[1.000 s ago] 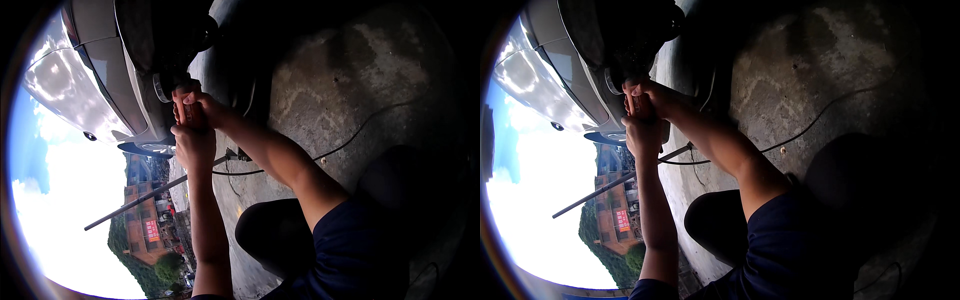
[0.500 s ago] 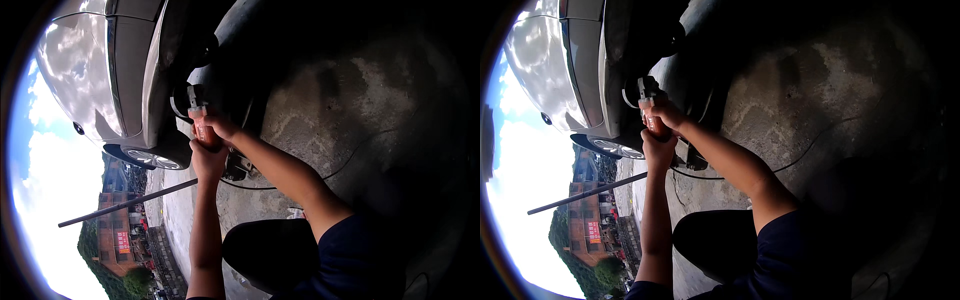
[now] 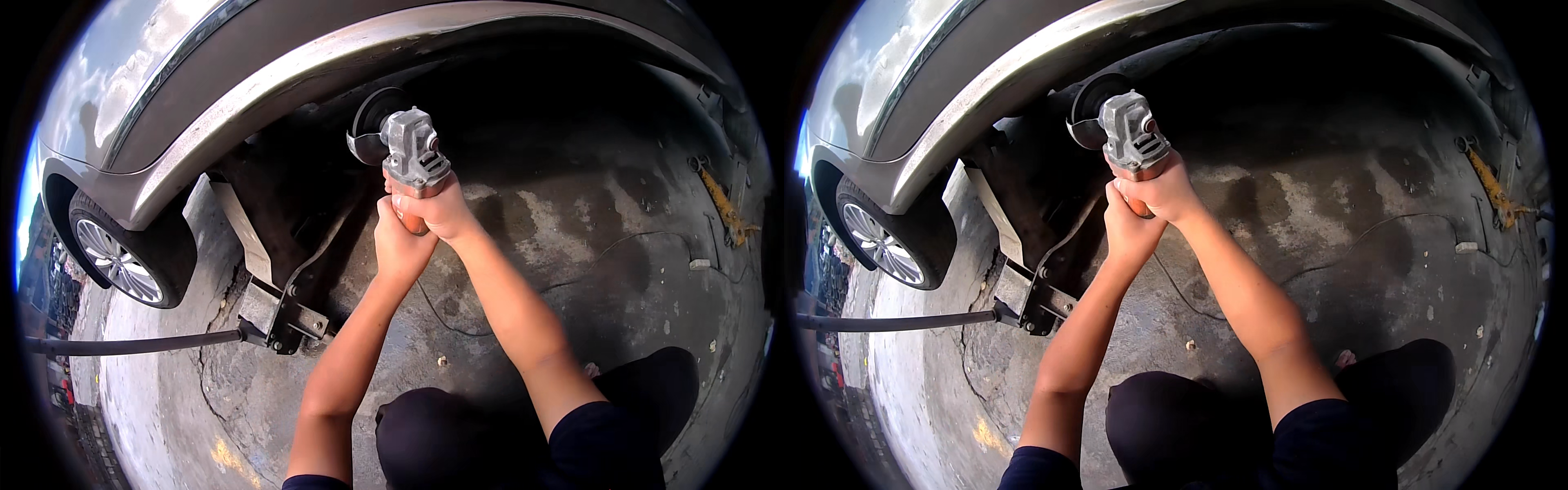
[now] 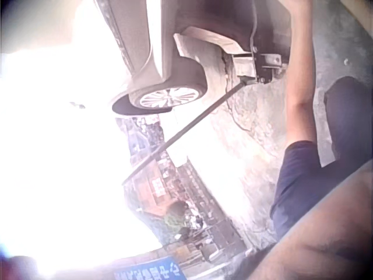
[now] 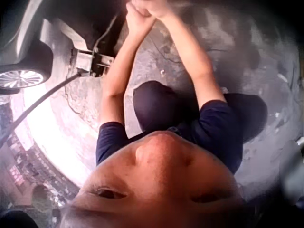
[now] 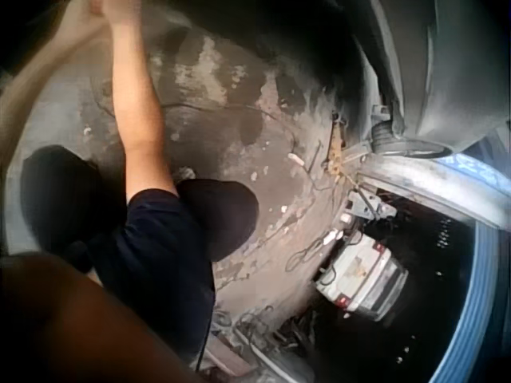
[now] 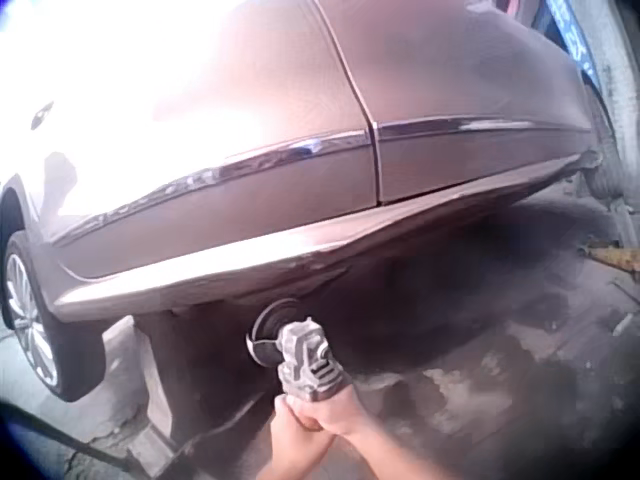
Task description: The person uses an angle grinder to smooth the lower side panel of a silver car. The car is elevated on a jack, and the person kneels on the ground while operating the tool along the vehicle's body.
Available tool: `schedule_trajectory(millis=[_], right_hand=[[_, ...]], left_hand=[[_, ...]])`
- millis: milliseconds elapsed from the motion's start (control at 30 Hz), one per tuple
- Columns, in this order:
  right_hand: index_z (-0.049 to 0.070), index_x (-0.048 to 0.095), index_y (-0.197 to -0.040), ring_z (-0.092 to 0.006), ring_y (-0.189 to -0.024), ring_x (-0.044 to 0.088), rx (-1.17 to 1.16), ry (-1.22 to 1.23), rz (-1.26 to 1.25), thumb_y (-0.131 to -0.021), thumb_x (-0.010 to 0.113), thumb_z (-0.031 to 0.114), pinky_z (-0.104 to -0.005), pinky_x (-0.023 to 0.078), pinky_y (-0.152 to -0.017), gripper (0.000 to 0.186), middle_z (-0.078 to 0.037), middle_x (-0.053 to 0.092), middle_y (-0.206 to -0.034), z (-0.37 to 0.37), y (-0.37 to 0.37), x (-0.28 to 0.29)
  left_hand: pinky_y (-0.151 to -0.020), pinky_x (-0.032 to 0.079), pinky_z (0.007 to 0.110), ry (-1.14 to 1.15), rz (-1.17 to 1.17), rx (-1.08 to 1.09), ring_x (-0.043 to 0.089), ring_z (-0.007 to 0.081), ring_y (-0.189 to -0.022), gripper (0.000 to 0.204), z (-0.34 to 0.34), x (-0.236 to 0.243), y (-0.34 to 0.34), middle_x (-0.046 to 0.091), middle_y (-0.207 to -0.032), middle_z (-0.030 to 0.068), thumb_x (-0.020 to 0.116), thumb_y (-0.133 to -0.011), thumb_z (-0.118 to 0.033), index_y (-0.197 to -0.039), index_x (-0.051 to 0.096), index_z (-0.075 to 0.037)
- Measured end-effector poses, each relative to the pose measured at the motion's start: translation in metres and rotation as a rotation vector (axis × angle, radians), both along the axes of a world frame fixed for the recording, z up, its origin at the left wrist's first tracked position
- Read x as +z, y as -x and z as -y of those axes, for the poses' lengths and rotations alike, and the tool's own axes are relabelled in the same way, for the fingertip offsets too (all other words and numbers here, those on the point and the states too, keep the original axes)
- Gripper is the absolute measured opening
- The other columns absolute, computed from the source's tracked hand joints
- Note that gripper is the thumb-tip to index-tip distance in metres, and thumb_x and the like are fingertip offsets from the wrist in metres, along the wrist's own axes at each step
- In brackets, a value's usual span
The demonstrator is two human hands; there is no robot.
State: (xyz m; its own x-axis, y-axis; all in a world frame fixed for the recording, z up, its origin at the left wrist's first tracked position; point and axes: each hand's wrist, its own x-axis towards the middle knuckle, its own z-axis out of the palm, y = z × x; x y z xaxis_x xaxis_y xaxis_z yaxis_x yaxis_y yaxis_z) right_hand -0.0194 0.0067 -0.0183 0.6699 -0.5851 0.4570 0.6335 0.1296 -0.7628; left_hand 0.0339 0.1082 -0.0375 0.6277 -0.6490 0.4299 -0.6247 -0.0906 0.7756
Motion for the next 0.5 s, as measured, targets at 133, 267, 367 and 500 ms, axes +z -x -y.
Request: schedule_trajectory(millis=[133, 267, 367, 500], right_hand=[[0.000, 0.069, -0.117, -0.0147, -0.105, 0.070, -0.072, 0.064, -0.095, -0.076, 0.078, -0.002, -0.0329, 0.054, -0.096, 0.042, -0.007, 0.074, -0.113, -0.005, -0.002, -0.011], [0.000, 0.070, -0.115, -0.0146, -0.104, 0.070, -0.124, 0.069, -0.086, -0.076, 0.078, -0.002, -0.0324, 0.054, -0.096, 0.040, -0.008, 0.075, -0.113, -0.003, -0.004, -0.017], [-0.001, 0.071, -0.116, -0.0149, -0.101, 0.070, -0.140, 0.085, -0.049, -0.076, 0.078, -0.002, -0.0321, 0.055, -0.093, 0.040, -0.008, 0.075, -0.112, 0.007, -0.012, -0.018], [-0.001, 0.070, -0.115, -0.0158, -0.097, 0.070, -0.080, 0.058, 0.016, -0.076, 0.077, 0.001, -0.0334, 0.056, -0.090, 0.040, -0.008, 0.074, -0.109, 0.021, -0.027, -0.014]], left_hand=[[-0.083, 0.057, 0.043, 0.025, -0.034, -0.042, 0.073, 0.0415, -0.101, 0.065, -0.003, -0.011, -0.006, 0.071, -0.103, 0.0257, 0.088, -0.075, -0.021, -0.118, 0.045, 0.001], [-0.083, 0.057, 0.044, 0.047, -0.047, -0.088, 0.073, 0.0422, -0.100, 0.065, 0.005, -0.022, -0.014, 0.071, -0.103, 0.0262, 0.087, -0.075, -0.020, -0.119, 0.044, 0.001], [-0.082, 0.058, 0.044, 0.050, -0.025, -0.088, 0.073, 0.0424, -0.100, 0.065, 0.014, -0.024, -0.020, 0.071, -0.102, 0.0267, 0.087, -0.076, -0.020, -0.119, 0.044, 0.002], [-0.080, 0.059, 0.044, 0.029, 0.067, -0.055, 0.074, 0.0426, -0.098, 0.066, 0.024, -0.015, -0.035, 0.071, -0.103, 0.0274, 0.087, -0.076, -0.022, -0.119, 0.043, 0.002]])
